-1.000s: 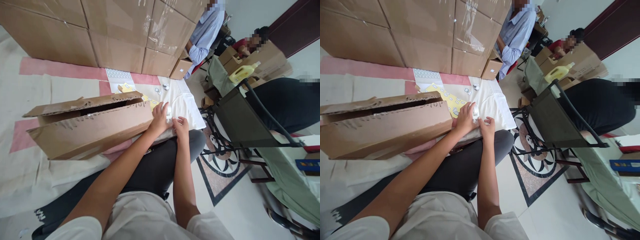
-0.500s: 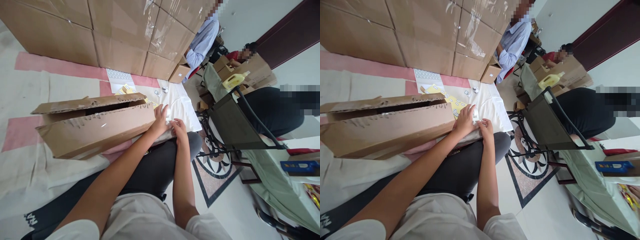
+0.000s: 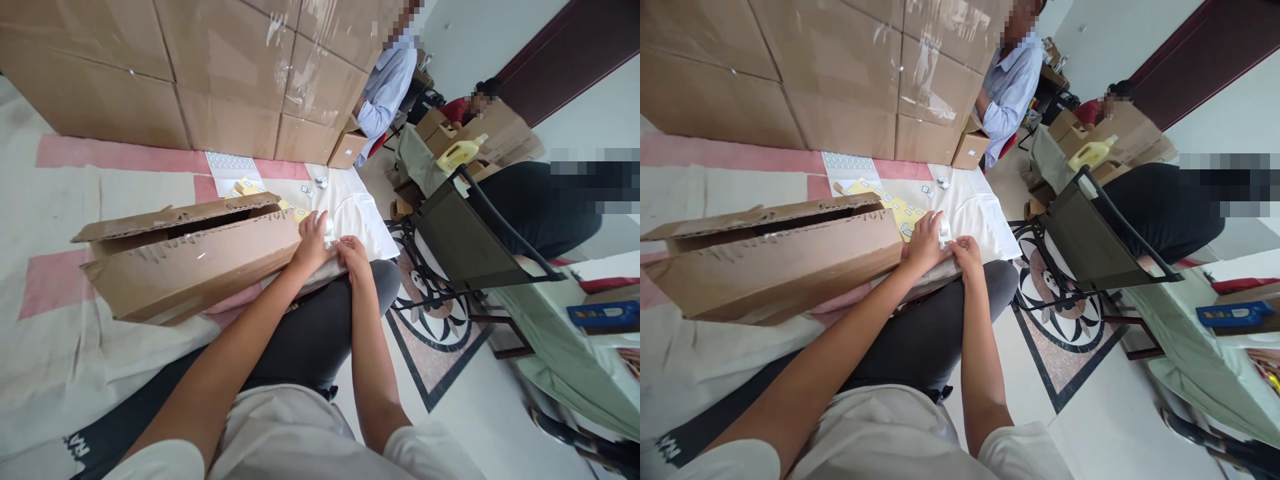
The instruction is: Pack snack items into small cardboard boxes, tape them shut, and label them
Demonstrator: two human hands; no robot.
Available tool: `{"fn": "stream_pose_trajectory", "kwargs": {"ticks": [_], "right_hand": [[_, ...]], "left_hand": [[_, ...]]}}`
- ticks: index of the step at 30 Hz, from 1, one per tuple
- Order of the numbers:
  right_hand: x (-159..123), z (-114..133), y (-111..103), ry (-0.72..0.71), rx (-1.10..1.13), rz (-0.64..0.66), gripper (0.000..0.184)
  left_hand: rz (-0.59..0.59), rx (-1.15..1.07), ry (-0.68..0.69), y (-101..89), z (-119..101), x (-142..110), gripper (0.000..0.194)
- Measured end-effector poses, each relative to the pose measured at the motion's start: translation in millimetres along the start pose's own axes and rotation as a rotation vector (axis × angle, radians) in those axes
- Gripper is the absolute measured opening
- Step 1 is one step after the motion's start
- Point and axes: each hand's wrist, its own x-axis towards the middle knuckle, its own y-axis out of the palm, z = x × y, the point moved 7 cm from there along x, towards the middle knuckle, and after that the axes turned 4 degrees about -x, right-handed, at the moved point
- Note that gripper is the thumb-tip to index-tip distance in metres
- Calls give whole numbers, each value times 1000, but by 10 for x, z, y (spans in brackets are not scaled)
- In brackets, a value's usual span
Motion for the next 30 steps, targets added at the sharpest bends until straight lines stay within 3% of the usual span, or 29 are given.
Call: {"fn": "stream_pose_trajectory", "kwargs": {"ticks": [16,25,30], "right_hand": [[28,8,-1,52,-70,137,26],[53,85,27,58,-203,183,33],[83,69,46,62,-230,223,31]], "left_hand": [[2,132,24,-17,18,21,90],[-10,104,23,-26,-15,18,79],[-5,81,10,-6,16,18,82]]}}
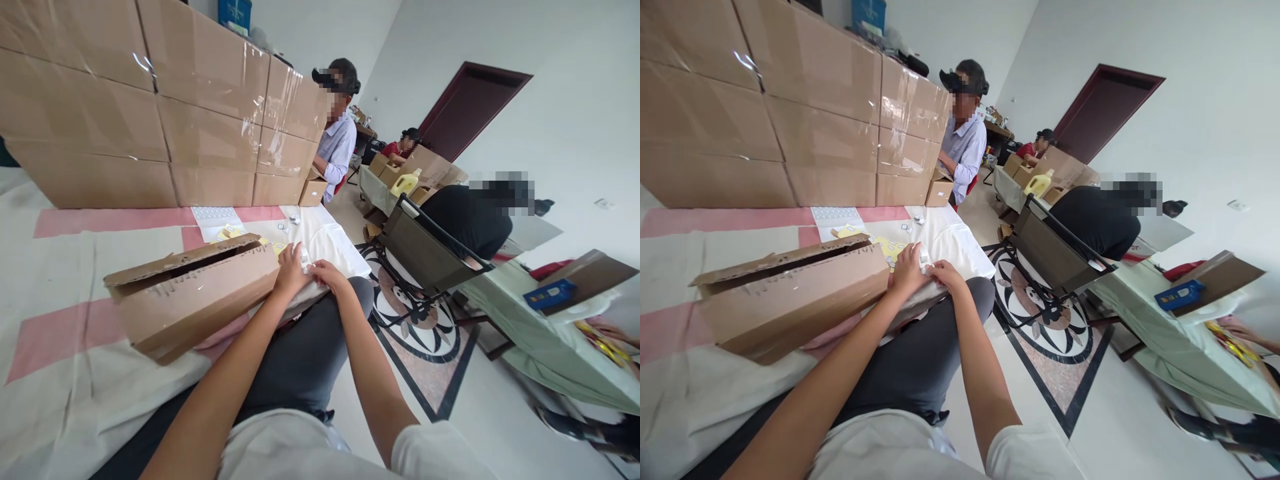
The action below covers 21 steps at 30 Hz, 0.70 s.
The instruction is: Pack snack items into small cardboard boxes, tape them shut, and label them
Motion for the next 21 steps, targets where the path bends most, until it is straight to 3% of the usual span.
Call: {"fn": "stream_pose_trajectory", "kwargs": {"ticks": [15,21], "right_hand": [[23,9,10,34,-26,43,42],[63,-33,13,83,-107,84,30]], "left_hand": [[6,-12,36,-19,-14,-4,89],[-5,-51,26,-46,-33,-13,91]]}}
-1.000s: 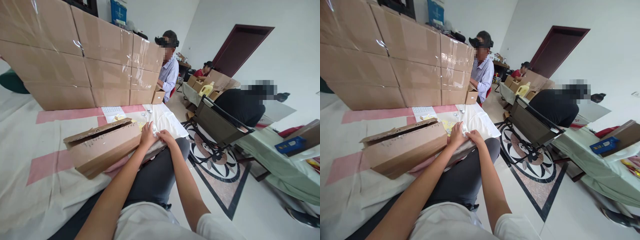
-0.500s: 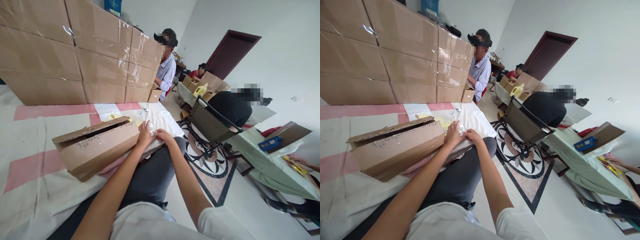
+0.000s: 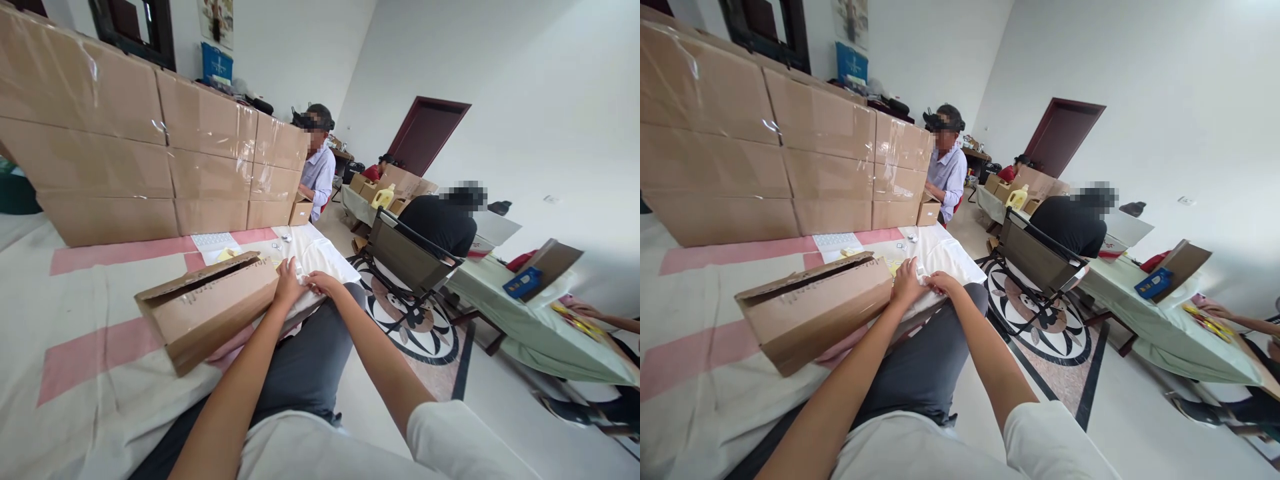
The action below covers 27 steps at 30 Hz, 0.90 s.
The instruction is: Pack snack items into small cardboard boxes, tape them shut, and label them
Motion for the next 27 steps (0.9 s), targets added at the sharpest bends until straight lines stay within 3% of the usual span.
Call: {"fn": "stream_pose_trajectory", "kwargs": {"ticks": [12,18,27], "right_hand": [[-33,10,31,51,-38,81,38],[-105,124,9,-9,-38,133,36],[-36,-26,-46,-133,77,13,35]], "left_hand": [[-3,-29,-28,12,38,2,98],[-26,-23,9,-6,38,-2,96],[-45,30,47,29,78,2,90]]}}
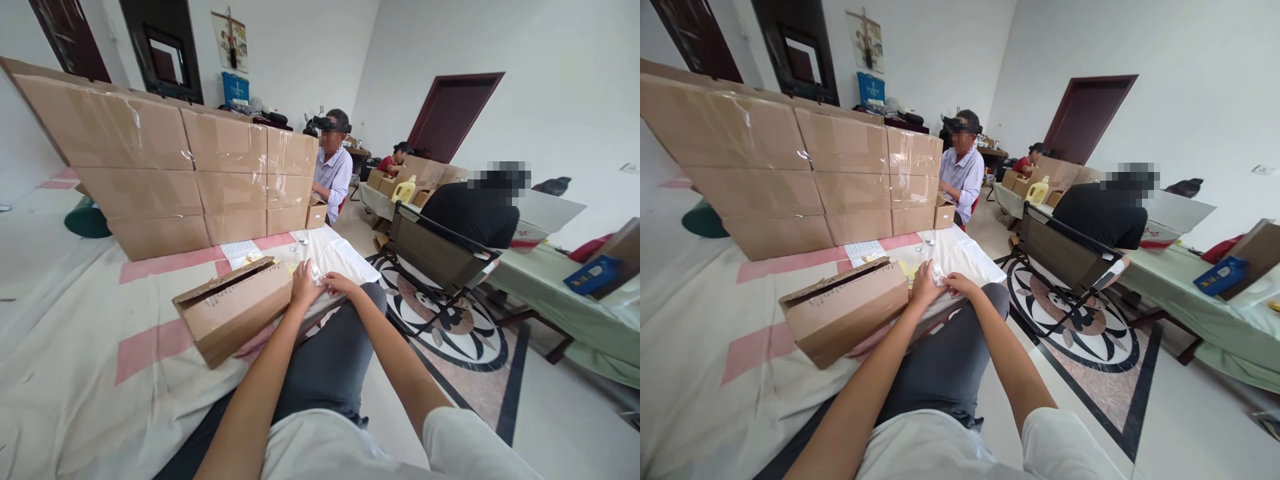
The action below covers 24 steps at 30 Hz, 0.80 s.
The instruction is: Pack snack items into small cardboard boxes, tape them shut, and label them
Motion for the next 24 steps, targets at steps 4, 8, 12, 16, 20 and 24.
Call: {"fn": "stream_pose_trajectory", "kwargs": {"ticks": [4,8,12,16,20,24], "right_hand": [[-4,-90,-66,-91,87,-114,46],[-10,-123,-100,-206,118,-178,52],[-89,-53,-114,-370,77,-224,48],[-242,96,-98,-547,16,-252,41],[-346,205,-8,-640,-35,-220,39],[-405,249,34,-660,-73,-195,39]], "left_hand": [[7,22,21,7,12,-2,97],[13,45,25,10,14,0,97],[22,59,12,18,24,5,101],[32,70,8,12,27,7,95],[36,89,21,-5,-6,6,86],[39,95,21,-10,-26,5,86]]}}
